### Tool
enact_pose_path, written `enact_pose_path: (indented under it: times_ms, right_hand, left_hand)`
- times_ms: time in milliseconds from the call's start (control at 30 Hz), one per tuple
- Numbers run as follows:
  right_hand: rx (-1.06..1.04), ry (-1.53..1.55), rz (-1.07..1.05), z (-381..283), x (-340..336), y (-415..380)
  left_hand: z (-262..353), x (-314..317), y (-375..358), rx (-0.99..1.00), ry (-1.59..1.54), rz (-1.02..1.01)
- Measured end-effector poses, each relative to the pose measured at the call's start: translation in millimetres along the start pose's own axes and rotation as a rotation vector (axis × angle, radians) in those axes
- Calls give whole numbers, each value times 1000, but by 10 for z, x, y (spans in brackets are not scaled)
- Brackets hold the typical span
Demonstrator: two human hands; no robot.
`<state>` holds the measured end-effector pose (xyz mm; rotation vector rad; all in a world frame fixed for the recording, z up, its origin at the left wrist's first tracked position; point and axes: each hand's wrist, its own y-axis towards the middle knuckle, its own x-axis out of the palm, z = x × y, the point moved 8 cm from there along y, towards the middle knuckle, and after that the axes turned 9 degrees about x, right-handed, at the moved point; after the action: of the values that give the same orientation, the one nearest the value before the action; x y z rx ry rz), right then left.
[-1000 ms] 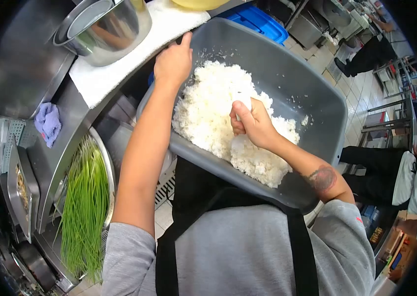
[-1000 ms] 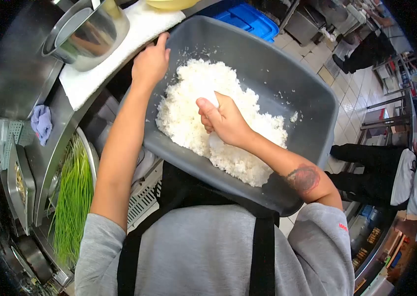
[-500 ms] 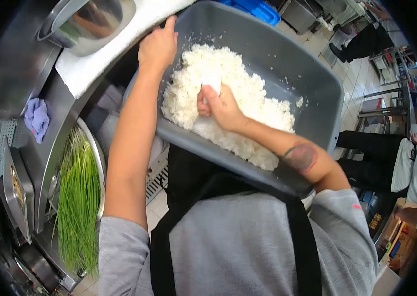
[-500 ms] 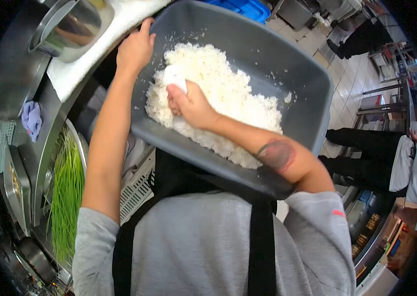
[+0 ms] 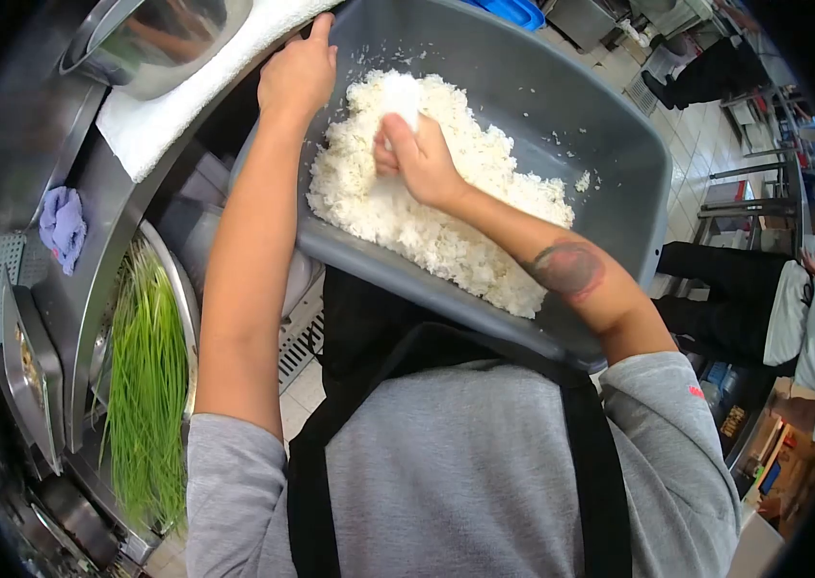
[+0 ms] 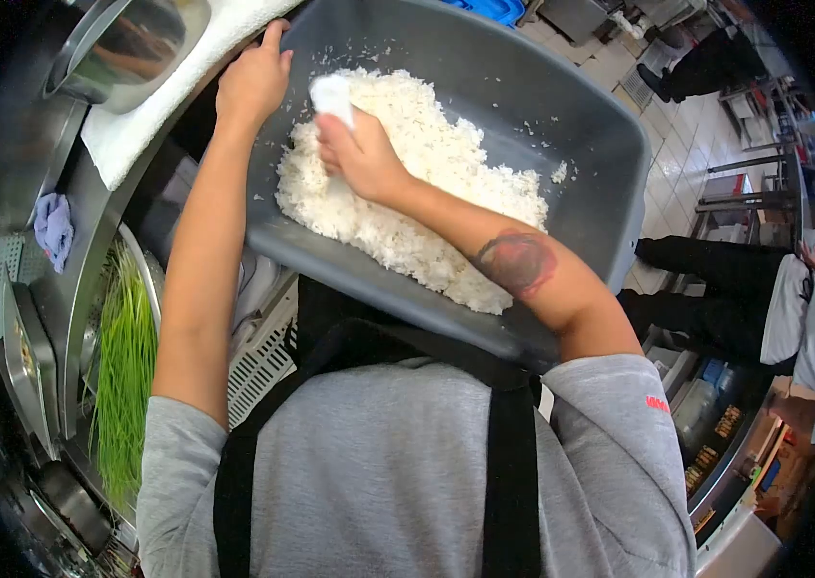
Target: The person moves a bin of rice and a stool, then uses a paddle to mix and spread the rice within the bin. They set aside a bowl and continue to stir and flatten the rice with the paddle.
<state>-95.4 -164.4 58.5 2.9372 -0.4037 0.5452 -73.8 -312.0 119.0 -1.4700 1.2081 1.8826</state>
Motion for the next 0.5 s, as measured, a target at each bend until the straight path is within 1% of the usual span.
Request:
enact_pose_path:
  times_ms: [33, 67, 133, 167, 200, 233, 267, 333, 400, 467, 500]
  right_hand:
    - [42, 72, 147, 127, -187, -22]
    - [26, 69, 135, 135, -251, -11]
    - [41, 186, 193, 189, -408, -32]
    - [21, 192, 178, 179, -411, -33]
    - [16, 133, 223, 169, -434, -57]
    - [11, 73, 268, 163, -450, -62]
    - [-9, 79, 255, 141, -401, -46]
    - [9, -1, 318, 162, -357, -10]
    - [11, -11, 298, 190, -287, 77]
    - [50, 19, 318, 232, -276, 125]
    - [43, 20, 316, 257, -281, 151]
  left_hand:
    - [-1, -10, 7, 1, -10, 11]
    - [26, -50, -2, 19, 7, 41]
    - [33, -53, -3, 10, 30, 20]
    - [40, -65, -6, 24, 30, 39]
    - [65, -77, -21, -8, -18, -51]
    - [88, -120, -25, 37, 1, 11]
    - [92, -118, -46, 80, 21, 71]
    - [109, -158, -78, 102, 24, 74]
    - [133, -226, -120, 114, 19, 43]
    - [186, -323, -206, 177, -36, 44]
    - [263, -449, -279, 250, -65, 84]
